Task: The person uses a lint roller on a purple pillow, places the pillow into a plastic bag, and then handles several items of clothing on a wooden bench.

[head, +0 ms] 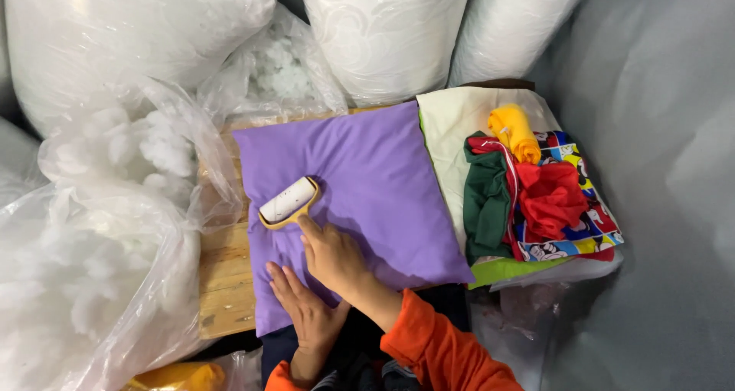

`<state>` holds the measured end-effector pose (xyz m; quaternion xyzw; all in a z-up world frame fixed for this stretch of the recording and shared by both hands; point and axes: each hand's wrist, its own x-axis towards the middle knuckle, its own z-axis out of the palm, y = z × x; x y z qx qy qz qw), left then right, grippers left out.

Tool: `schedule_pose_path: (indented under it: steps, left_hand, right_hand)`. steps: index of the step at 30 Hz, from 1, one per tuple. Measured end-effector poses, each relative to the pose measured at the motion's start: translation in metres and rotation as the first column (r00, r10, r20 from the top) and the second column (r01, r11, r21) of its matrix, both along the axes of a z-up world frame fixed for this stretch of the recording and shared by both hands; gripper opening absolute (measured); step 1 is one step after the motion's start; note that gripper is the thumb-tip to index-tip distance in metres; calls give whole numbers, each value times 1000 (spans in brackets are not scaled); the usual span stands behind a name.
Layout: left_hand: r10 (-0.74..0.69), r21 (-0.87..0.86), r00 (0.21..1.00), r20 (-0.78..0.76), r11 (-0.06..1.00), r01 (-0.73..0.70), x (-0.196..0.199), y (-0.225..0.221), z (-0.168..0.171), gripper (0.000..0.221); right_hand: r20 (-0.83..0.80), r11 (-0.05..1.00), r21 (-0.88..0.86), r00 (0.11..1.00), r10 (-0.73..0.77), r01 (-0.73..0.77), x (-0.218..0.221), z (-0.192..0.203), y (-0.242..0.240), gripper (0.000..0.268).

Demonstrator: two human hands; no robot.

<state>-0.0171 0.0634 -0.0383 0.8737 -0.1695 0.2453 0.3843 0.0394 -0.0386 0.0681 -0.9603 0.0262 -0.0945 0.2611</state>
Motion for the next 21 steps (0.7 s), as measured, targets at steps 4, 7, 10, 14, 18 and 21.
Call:
schedule_pose_path:
  steps: [4,7,10,14,18,21]
  left_hand:
    - [5,20,1000,-25,1000,-4,-1,2,3,129]
    - [1,28,1000,-28,1000,0,-2,1,3,124]
    - [15,38,999,-39,999,-14,-2,-2,7,127]
    - [24,92,998,-62,996,-18,-6,-8,13,120]
    - [-109,147,991,82,984,96,-9,-26,20,91]
    - [-233,185,972,31,957,224,3,-56,69,82]
  right_hand:
    - [45,999,-22,998,46,-45,-22,18,-23,43]
    - [-11,998,9,998,57,-56,-76,48,-53,40]
    - [-37,997,-82,999,4,-7,-142,65,-86,43]
    - [-128,985,-137,984,-123,105,-198,77,-119,46]
    - [27,952,-30,953,-303,304,-207,50,-137,45]
    - [39,951,63,951,-305,302,-168,26,-135,43]
